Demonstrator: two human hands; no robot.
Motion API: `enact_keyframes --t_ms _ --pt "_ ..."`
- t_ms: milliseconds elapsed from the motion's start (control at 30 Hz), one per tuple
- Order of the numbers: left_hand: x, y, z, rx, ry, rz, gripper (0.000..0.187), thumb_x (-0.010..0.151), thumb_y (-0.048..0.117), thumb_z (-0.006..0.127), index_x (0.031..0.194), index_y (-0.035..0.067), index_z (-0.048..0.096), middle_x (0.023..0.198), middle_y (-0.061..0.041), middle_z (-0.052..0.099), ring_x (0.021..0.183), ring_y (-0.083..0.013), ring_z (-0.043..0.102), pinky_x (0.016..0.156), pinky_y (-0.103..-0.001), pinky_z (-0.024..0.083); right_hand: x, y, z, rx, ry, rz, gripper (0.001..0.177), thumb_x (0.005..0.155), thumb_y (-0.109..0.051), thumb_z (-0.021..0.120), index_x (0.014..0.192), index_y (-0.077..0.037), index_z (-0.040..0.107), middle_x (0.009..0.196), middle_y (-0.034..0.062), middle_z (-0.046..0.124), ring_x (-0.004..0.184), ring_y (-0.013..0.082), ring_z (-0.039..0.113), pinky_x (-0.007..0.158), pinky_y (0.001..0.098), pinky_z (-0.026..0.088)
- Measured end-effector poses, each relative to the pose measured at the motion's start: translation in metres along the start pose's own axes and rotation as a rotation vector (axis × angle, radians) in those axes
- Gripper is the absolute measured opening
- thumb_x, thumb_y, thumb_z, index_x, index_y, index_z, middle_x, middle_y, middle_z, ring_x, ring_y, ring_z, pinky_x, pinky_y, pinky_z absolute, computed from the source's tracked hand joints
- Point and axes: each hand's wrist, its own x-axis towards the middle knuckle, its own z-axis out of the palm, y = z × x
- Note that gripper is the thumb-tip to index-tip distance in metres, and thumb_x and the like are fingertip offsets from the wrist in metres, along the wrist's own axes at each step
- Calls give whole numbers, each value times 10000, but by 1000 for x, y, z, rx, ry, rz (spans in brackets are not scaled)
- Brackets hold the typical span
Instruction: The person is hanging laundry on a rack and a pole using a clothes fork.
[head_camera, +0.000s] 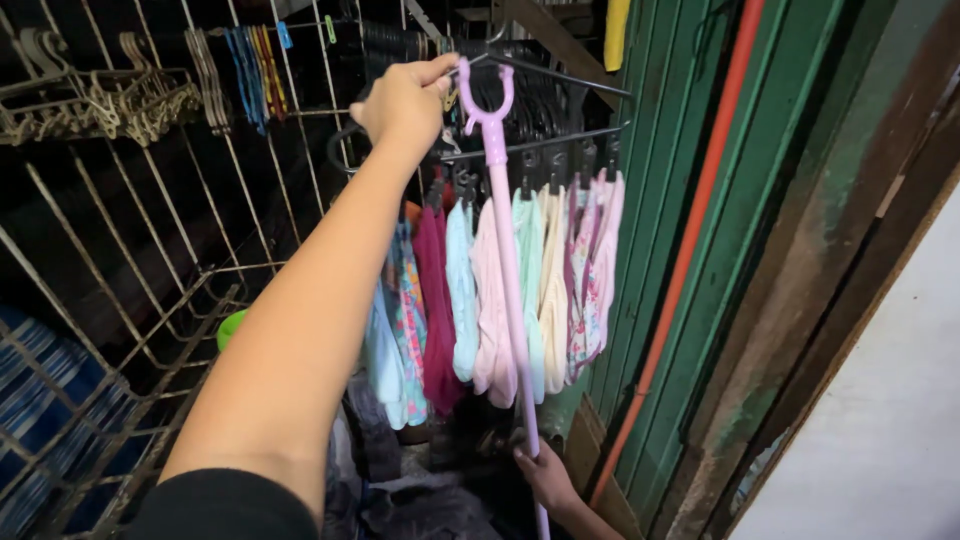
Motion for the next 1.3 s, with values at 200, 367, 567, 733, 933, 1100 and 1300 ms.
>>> enact_keyframes --t_ms 200,367,567,733,933,1100,1300 --pt "-7 1 5 -33 -76 -54 225 938 361 650 1124 426 758 886 30 791 879 -187 729 1011 -486 312 23 57 3 -29 10 59 160 981 -218 657 1003 -72 594 723 -26 482 639 91 444 579 286 404" --pt "-5 -10 10 -23 -45 -152 221 919 381 660 1102 429 775 952 55 783 935 -194 699 973 -538 328 15 63 -1 -31 14 15 143 994 -199 666 1056 -81 613 746 -62 509 660 42 469 594 244 439" --pt "-5 -10 18 -31 -87 -97 205 927 385 663 1101 403 771 905 60 802 893 -161 737 1001 -494 329 -2 10 -4 51 -16 84 207 959 -180 635 1147 -97 652 731 -30 478 633 99 421 578 280 386" --pt "-6 -5 11 -44 -104 -142 200 928 391 664 1093 406 777 836 55 779 859 -159 711 959 -473 360 9 50 -18 -98 75 129 190 963 -203 682 1042 -47 608 751 -20 535 675 88 499 632 274 457" --pt "-4 -7 13 -28 -84 -74 189 925 357 667 1065 384 792 834 69 777 853 -161 701 988 -508 295 6 38 -20 -74 66 180 204 957 -225 684 935 -75 547 722 -10 480 647 104 460 606 291 424" --pt "-3 -10 16 -14 -103 -107 192 933 370 661 1081 400 780 849 60 779 868 -167 712 993 -511 329 16 68 -18 -67 42 78 209 966 -222 688 894 -88 544 720 -35 477 654 77 435 593 274 410" --pt "-9 -12 22 -13 -89 -56 251 921 347 666 1140 429 758 978 49 778 962 -209 704 997 -567 322 18 65 0 -1 15 84 183 958 -230 686 892 -114 561 684 -45 485 607 75 447 555 272 404"
